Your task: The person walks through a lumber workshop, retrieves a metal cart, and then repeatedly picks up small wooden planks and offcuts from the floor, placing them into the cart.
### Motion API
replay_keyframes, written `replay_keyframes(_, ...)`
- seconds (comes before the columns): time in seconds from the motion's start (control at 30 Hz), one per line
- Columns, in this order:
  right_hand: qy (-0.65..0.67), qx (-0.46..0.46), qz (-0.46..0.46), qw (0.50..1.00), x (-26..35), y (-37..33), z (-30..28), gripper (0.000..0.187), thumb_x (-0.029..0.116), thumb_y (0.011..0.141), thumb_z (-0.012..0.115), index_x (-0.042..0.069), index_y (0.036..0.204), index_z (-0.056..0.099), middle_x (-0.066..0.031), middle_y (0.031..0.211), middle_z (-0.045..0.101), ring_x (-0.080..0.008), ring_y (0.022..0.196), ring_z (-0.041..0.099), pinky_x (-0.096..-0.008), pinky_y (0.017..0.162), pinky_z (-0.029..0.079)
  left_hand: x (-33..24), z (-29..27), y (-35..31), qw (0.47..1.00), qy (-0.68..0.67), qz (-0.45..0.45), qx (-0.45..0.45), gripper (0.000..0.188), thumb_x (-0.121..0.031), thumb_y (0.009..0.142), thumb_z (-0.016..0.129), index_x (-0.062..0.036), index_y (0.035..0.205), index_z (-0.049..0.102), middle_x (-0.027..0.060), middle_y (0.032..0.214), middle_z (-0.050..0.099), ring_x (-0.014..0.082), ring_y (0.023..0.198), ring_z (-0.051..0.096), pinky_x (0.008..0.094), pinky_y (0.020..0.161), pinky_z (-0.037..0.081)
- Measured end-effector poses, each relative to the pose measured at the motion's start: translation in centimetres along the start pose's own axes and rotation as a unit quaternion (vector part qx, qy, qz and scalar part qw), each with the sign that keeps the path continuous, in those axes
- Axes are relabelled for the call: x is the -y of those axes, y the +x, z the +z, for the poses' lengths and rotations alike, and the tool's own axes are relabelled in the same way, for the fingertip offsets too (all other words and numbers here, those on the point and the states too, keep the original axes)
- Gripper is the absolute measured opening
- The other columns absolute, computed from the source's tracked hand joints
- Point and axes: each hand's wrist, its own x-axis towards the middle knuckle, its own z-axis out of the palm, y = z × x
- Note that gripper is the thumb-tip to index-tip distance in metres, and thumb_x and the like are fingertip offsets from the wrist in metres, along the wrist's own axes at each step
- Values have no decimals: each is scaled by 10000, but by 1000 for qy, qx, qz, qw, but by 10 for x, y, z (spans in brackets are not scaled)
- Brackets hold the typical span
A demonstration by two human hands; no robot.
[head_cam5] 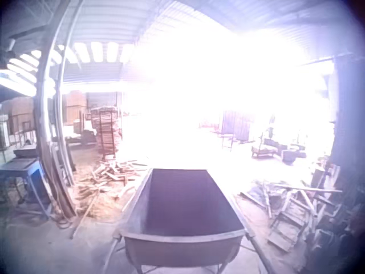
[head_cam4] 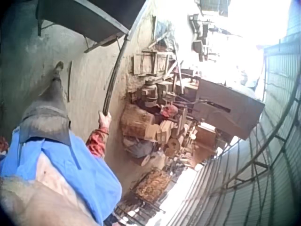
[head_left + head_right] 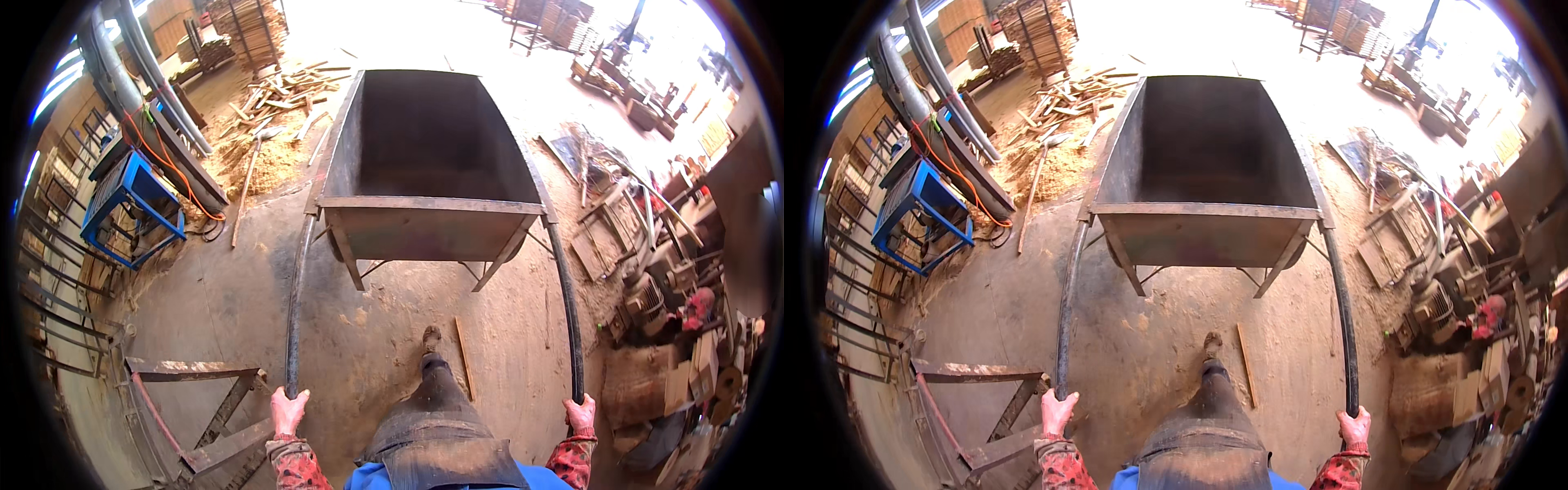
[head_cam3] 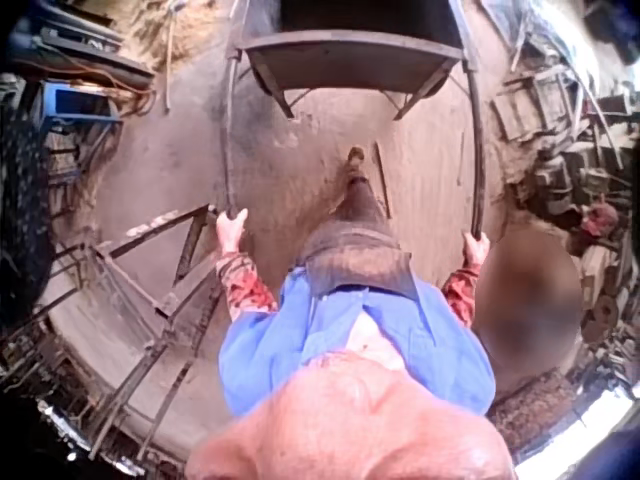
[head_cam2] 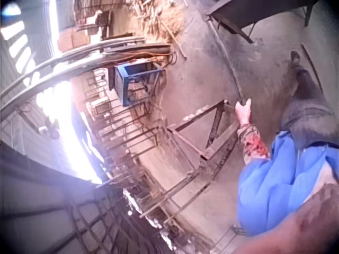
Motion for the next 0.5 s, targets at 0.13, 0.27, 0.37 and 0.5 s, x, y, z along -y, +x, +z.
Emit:
replay_keyframes(0.13, -3, 17, 3, 1000, 59, 77, 14, 231, 107, 710, 681, 52, 688, 458, -25, 477, 482, -127, 363, 491, -285, 335, 392, -51, 31, 52, 999, 17, 27, 3, 336, -246, 690, 762, -20, 729, 516, 51, 574, 557, 123, 457, 520, 305, 417, 413)
replay_keyframes(0.27, 46, 45, -8, 998, 132, 144, 31, 228, 95, 721, 684, 58, 692, 461, -20, 487, 486, -117, 364, 479, -278, 331, 371, -98, 40, 93, 966, -207, -37, 152, 268, -141, 765, 745, -4, 864, 537, 97, 685, 626, 158, 564, 632, 271, 497, 523)
replay_keyframes(0.37, 36, 52, -19, 998, 188, 187, 55, 217, 106, 713, 694, 52, 720, 484, -21, 498, 492, -120, 366, 480, -280, 333, 375, -87, 43, 118, 937, -243, -122, 220, 256, -135, 766, 749, 28, 873, 583, 125, 733, 645, 209, 604, 657, 319, 546, 558)
replay_keyframes(0.5, 39, 41, -15, 998, 269, 229, 90, 206, 100, 706, 681, 49, 726, 483, -25, 505, 491, -129, 368, 485, -283, 332, 381, -155, 56, 178, 950, -200, -138, 198, 220, -170, 742, 772, -11, 733, 619, 76, 621, 609, 171, 514, 604, 292, 484, 498)
